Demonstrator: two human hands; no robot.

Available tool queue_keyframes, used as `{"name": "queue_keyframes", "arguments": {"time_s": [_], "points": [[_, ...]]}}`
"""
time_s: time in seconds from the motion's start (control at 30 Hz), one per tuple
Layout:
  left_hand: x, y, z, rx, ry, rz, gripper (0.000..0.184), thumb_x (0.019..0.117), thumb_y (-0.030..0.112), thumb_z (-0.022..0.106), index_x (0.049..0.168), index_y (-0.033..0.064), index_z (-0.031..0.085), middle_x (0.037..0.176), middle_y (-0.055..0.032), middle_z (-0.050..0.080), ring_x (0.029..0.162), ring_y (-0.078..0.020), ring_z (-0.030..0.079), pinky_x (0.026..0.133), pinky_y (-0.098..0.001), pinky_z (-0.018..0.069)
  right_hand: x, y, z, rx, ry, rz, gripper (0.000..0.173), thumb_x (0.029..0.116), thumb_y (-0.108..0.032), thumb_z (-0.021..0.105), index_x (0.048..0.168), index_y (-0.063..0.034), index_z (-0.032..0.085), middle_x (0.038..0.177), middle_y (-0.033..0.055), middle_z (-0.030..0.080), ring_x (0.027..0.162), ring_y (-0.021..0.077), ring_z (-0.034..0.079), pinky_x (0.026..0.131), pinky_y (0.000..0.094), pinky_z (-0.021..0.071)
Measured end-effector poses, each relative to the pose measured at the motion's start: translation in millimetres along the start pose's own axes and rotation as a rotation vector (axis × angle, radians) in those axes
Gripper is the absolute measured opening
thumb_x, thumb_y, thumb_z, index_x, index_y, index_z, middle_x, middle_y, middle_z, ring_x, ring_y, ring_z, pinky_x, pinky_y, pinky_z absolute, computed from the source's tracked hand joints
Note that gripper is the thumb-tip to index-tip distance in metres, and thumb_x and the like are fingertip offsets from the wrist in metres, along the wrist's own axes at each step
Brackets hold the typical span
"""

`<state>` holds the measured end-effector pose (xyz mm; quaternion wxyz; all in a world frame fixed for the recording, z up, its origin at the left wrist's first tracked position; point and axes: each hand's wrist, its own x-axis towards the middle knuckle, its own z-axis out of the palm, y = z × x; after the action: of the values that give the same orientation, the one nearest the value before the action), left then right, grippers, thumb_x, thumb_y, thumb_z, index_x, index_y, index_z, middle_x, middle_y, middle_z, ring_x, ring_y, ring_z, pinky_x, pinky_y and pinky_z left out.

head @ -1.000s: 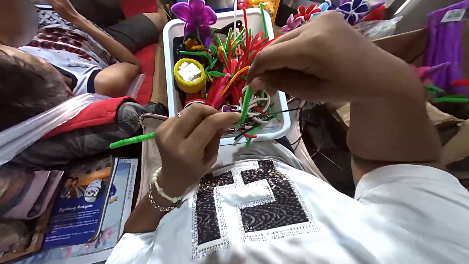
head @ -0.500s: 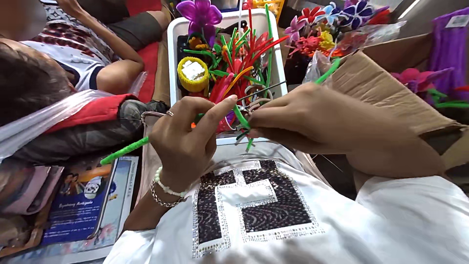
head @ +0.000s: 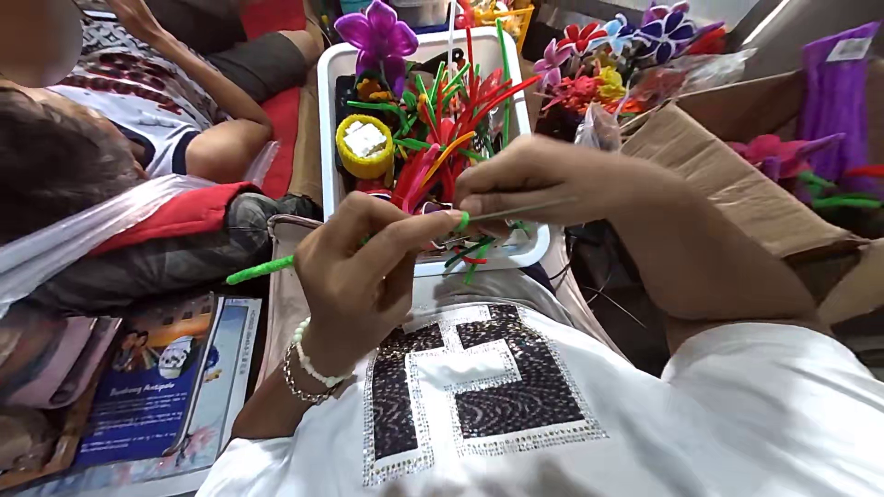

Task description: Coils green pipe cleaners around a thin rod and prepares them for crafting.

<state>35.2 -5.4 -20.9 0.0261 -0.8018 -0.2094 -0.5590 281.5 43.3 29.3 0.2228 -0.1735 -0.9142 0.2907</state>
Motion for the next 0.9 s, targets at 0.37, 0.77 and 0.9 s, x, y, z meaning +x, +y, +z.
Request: {"name": "queue_keyframes", "arguments": {"time_s": [0.37, 0.77, 0.9], "points": [[0, -7, 4, 0.394, -0.062, -0.013, 0.028, 0.0984, 0.009, 0.060, 0.118, 0.0168, 0.078, 0.089, -0.0090, 0.063, 0.073, -0.0178, 0.057, 0.060, -0.0312, 0.0394, -24, -65, 13, -0.674, 0.129, 0.034, 0.024, 0.1048, -0.024, 0.047, 0.096, -0.0148, 0.067, 0.071, -0.0062, 0.056, 0.058, 0.0066, 0.054, 0.049, 0.0266, 0.0417], [-1, -4, 0, 0.179, -0.003, -0.027, 0.023, 0.0955, 0.005, 0.063, 0.112, 0.0099, 0.078, 0.088, -0.0072, 0.060, 0.077, -0.0113, 0.055, 0.066, -0.0238, 0.0412, 1, -1, -7, -0.286, 0.039, 0.042, 0.023, 0.1052, -0.018, 0.053, 0.094, -0.0073, 0.070, 0.071, -0.0046, 0.061, 0.060, -0.0001, 0.056, 0.055, 0.0186, 0.0487], [-1, -4, 4, 0.289, -0.075, -0.027, 0.035, 0.0982, 0.007, 0.056, 0.123, 0.0200, 0.077, 0.090, -0.0081, 0.061, 0.072, -0.0160, 0.055, 0.059, -0.0300, 0.0382, -11, -15, 26, -0.418, -0.066, 0.040, 0.023, 0.1025, -0.024, 0.052, 0.091, -0.0142, 0.070, 0.071, -0.0072, 0.060, 0.065, 0.0039, 0.059, 0.062, 0.0273, 0.0514]]}}
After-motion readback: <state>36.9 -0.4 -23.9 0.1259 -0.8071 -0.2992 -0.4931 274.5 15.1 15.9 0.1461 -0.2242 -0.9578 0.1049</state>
